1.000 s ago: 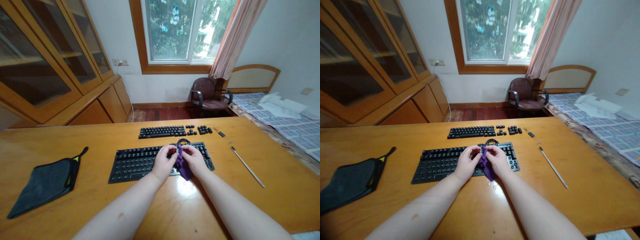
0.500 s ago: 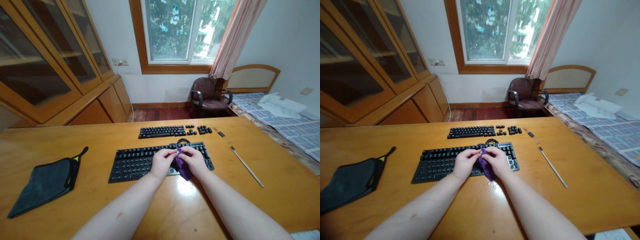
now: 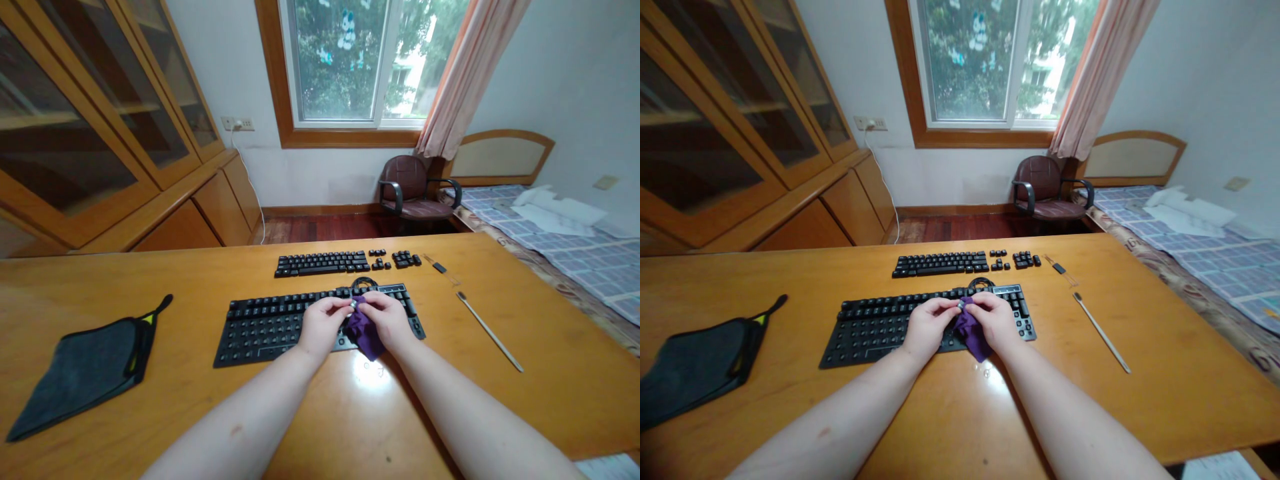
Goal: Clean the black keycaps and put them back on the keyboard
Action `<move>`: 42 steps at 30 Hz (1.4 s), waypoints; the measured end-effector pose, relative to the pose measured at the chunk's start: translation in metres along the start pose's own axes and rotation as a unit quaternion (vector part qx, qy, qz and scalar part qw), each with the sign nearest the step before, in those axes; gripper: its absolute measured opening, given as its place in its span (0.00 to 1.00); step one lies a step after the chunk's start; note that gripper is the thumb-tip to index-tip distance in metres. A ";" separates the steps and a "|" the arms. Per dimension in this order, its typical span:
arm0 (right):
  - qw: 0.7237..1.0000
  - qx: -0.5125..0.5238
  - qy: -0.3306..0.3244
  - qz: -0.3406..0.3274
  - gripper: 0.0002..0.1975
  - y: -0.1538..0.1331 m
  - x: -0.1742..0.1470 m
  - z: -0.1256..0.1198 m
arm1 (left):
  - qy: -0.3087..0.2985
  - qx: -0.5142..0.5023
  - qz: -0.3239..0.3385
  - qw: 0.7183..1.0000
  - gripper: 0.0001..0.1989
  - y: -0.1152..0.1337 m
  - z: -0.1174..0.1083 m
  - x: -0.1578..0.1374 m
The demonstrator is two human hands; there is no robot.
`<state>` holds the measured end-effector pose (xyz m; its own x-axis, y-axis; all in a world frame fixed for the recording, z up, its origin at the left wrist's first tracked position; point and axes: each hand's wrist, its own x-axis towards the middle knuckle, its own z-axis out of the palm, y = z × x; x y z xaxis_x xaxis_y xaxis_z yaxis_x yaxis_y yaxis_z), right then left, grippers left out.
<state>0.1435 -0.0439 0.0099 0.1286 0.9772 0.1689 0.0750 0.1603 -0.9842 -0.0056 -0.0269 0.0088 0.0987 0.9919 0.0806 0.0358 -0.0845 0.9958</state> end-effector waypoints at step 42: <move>0.998 0.003 0.007 -0.056 0.01 0.000 -0.001 0.000 | -0.020 0.006 0.088 0.996 0.05 -0.002 -0.002 0.004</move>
<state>0.1429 -0.0448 0.0099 0.1332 0.9513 0.2781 0.0842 0.2688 -0.9595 -0.0069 -0.0230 0.0074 0.1439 0.9572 0.2510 0.0262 -0.2572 0.9660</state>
